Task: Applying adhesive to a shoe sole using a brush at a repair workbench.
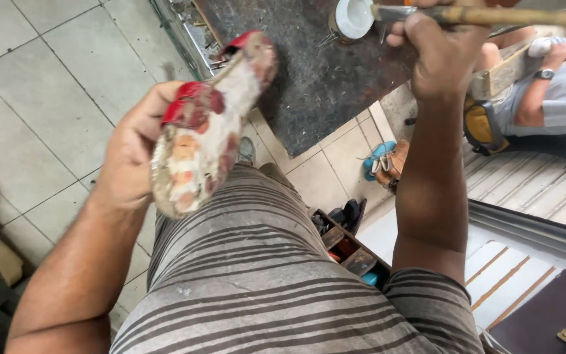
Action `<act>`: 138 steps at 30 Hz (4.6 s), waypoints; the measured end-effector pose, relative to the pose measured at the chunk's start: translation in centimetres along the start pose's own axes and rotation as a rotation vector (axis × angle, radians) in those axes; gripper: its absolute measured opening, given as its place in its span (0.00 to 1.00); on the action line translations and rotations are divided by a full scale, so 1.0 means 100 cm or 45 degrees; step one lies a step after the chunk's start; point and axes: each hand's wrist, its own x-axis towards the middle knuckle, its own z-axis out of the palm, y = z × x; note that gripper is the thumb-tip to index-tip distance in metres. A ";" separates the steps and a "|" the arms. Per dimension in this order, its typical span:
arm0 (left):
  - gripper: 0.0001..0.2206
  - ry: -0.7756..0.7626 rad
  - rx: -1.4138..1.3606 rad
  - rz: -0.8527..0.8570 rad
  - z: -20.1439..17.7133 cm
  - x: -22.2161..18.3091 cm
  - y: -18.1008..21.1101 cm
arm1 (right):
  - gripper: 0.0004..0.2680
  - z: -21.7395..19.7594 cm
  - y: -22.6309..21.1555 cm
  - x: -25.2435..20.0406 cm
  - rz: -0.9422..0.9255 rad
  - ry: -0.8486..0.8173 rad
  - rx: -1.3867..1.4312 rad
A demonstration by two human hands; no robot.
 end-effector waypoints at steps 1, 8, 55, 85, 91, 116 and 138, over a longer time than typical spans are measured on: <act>0.35 -0.064 -0.034 0.011 -0.003 -0.003 0.009 | 0.05 -0.004 0.010 0.006 0.310 0.118 -0.010; 0.30 0.051 -0.111 0.015 -0.012 -0.024 0.014 | 0.05 0.001 0.012 0.021 -0.184 -0.263 -0.616; 0.30 -0.109 0.004 0.207 0.010 0.054 -0.002 | 0.09 0.121 -0.123 -0.032 -0.226 -0.400 0.491; 0.20 0.627 -0.444 -0.158 0.024 0.057 0.010 | 0.08 0.114 -0.110 -0.033 -0.928 -0.846 0.398; 0.22 0.372 -0.258 0.009 0.021 0.049 0.012 | 0.10 0.126 -0.105 -0.016 -0.674 -0.911 0.794; 0.17 0.461 0.047 -0.019 0.015 0.037 0.019 | 0.09 0.138 -0.118 -0.032 -0.488 -0.768 0.576; 0.09 0.862 -0.781 -0.384 0.003 0.031 0.009 | 0.07 0.140 -0.096 -0.045 -0.837 -0.810 0.291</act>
